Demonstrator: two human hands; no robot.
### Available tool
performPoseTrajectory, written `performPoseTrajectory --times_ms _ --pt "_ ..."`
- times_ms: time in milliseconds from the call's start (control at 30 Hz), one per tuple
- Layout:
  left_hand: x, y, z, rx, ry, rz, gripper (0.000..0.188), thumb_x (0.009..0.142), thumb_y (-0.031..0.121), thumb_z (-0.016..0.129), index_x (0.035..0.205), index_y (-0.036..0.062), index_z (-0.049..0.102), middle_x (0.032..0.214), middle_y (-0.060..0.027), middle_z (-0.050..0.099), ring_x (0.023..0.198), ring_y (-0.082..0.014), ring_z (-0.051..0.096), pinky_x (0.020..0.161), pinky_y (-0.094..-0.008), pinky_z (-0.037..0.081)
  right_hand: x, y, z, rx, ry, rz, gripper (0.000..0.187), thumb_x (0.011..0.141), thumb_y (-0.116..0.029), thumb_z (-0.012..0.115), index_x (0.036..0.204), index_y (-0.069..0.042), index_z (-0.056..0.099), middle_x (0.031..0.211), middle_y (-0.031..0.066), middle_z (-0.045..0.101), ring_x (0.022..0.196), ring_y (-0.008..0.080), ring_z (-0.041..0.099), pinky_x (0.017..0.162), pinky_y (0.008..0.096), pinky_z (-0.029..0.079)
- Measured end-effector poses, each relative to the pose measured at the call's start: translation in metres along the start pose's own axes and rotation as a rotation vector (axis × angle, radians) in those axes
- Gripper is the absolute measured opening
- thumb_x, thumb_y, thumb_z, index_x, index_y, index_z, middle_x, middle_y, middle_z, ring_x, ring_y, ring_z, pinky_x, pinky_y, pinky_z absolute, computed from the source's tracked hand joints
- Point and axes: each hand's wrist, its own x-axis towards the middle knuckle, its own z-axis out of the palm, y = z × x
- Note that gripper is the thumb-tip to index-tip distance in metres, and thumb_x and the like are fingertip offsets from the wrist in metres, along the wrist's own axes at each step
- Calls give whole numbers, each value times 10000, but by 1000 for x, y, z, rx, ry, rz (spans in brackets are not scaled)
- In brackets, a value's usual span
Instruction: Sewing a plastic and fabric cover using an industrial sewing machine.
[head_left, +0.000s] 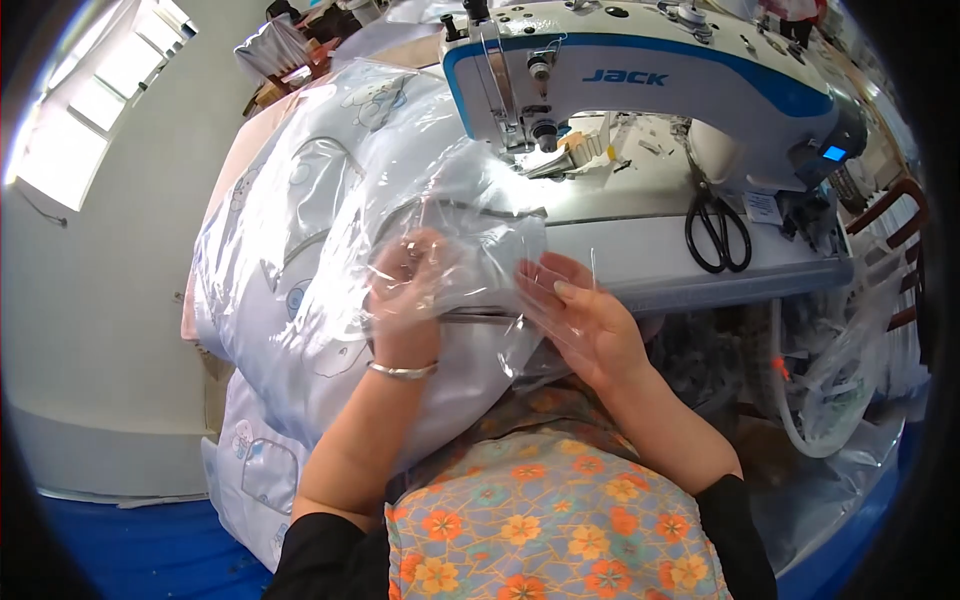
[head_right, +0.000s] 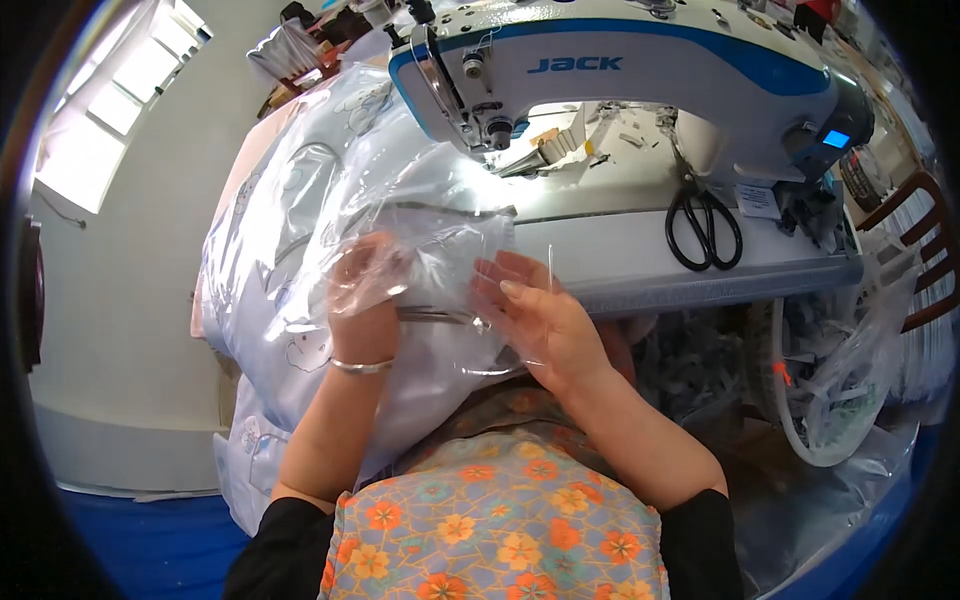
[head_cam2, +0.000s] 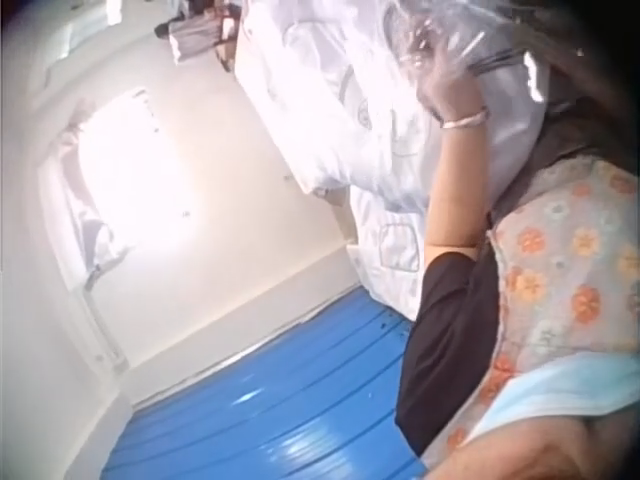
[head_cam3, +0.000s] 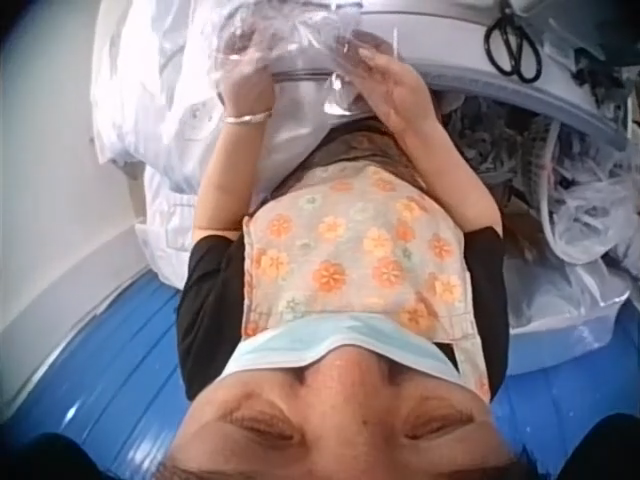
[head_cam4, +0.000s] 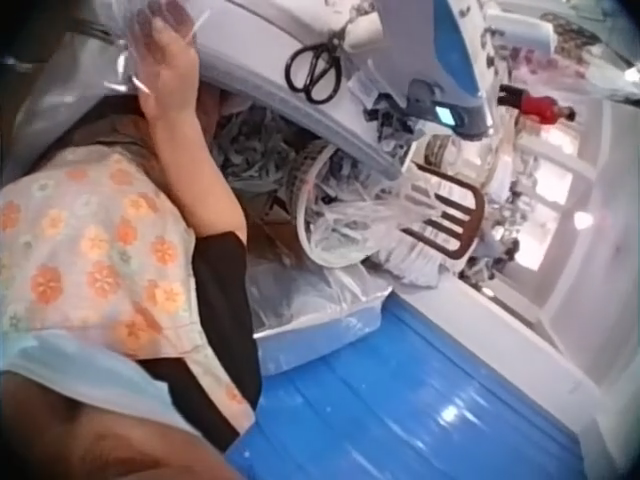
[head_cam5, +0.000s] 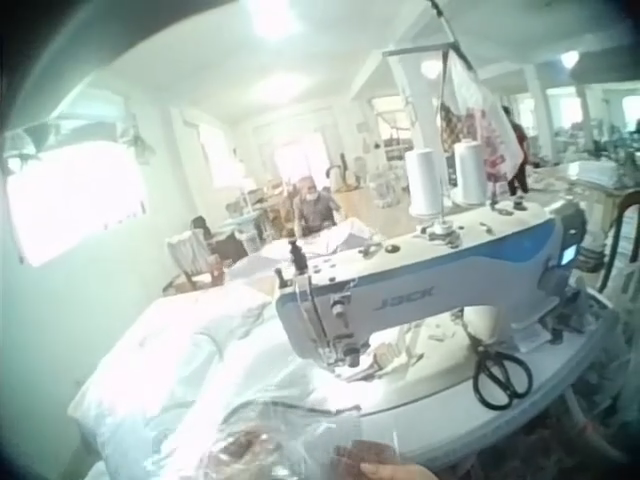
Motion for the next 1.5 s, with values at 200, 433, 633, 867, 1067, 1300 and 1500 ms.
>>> performPoseTrajectory --times_ms 200,433,633,867,1067,1300,1500 --pt "-54 66 -20 -188 114 74 28 993 53 507 1007 65 528 821 -34 544 708 -125 535 649 -302 485 0 6 -6 -127 -134 228 252 952 -139 558 1172 -29 611 1188 168 669 1161 326 627 931 430 536" --pt "-125 158 -65 1114 -600 202 106 720 -47 632 793 29 621 750 -113 662 645 -245 649 560 -313 505 -1 10 -1 -363 -6 360 265 972 -237 547 1134 -41 621 1133 173 696 1032 273 686 875 372 539" --pt "-111 213 -9 751 -1191 467 194 785 58 655 966 -7 682 1009 -192 705 864 -307 699 771 -360 555 -8 41 -2 -461 -125 443 305 978 -232 524 1179 -22 615 1099 146 693 1021 229 666 837 339 531" --pt "38 9 51 1838 -778 836 392 823 100 577 1189 -34 622 1319 -193 598 1268 -318 530 1075 -475 377 -35 42 -8 -840 -327 120 304 1044 -201 464 1183 21 619 1186 111 648 1134 141 572 945 332 481" --pt "47 -14 28 1609 -769 644 404 852 229 590 1171 -12 642 1300 -183 624 1196 -288 591 1043 -517 393 -34 52 -49 -441 58 14 406 978 -153 555 1353 -11 491 1303 96 564 1260 210 505 1093 350 372" --pt "53 -13 48 1695 -800 913 521 841 297 609 1244 -33 611 1344 -207 588 1249 -289 563 1148 -517 299 -10 81 -52 -203 -115 263 429 925 -172 650 1303 -14 521 1236 72 596 1166 173 540 1013 335 424" --pt "62 -5 52 1731 -844 582 566 883 353 612 1294 -35 578 1371 -215 562 1293 -305 527 1164 -478 287 -30 55 -29 -476 52 191 368 937 -162 651 1269 -46 540 1066 27 650 882 155 627 766 290 504"
